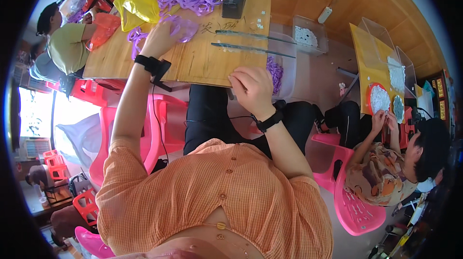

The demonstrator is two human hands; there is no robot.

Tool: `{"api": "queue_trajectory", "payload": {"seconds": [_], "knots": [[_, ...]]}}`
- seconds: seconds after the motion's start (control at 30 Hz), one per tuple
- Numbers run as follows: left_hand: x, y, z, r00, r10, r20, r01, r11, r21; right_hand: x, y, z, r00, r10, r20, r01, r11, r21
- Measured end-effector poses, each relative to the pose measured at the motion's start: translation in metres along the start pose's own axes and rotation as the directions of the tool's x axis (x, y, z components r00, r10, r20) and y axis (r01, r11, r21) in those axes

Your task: The recorder is assembling purple ribbons or elastic straps at a table, occasionally using a ruler for measurement.

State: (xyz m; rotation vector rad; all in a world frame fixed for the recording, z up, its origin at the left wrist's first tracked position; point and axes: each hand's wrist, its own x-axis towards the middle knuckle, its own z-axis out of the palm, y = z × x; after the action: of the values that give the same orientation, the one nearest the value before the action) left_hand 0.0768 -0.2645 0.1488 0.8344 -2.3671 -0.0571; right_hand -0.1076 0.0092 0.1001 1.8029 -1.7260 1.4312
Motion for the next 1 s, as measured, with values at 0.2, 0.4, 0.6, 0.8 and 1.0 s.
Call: {"api": "queue_trajectory", "payload": {"seconds": [0.2,0.4,0.6,0.8,1.0], "knots": [[0.019,-0.02,-0.025,0.927,-0.161,0.338,0.177,0.984,-0.017,-0.001,-0.002,0.0,0.999,-0.019,-0.032,0.019,1.0,0.013],[0.05,0.009,-0.068,0.981,-0.17,0.092,0.191,0.923,-0.334,-0.022,0.007,-0.031,0.993,0.116,0.003,-0.114,0.972,0.204],[0.069,0.029,-0.095,0.993,-0.082,0.087,0.117,0.806,-0.58,-0.202,0.108,-0.101,0.478,0.832,0.281,-0.877,0.471,0.095],[0.099,0.059,-0.115,0.993,-0.108,0.04,0.108,0.757,-0.645,-0.344,0.094,-0.115,-0.33,0.687,0.648,-0.938,-0.317,-0.142],[0.102,0.084,-0.137,0.995,-0.094,0.043,0.103,0.91,-0.402,-0.299,0.067,-0.116,-0.396,0.653,0.645,-0.854,-0.52,0.002]]}}
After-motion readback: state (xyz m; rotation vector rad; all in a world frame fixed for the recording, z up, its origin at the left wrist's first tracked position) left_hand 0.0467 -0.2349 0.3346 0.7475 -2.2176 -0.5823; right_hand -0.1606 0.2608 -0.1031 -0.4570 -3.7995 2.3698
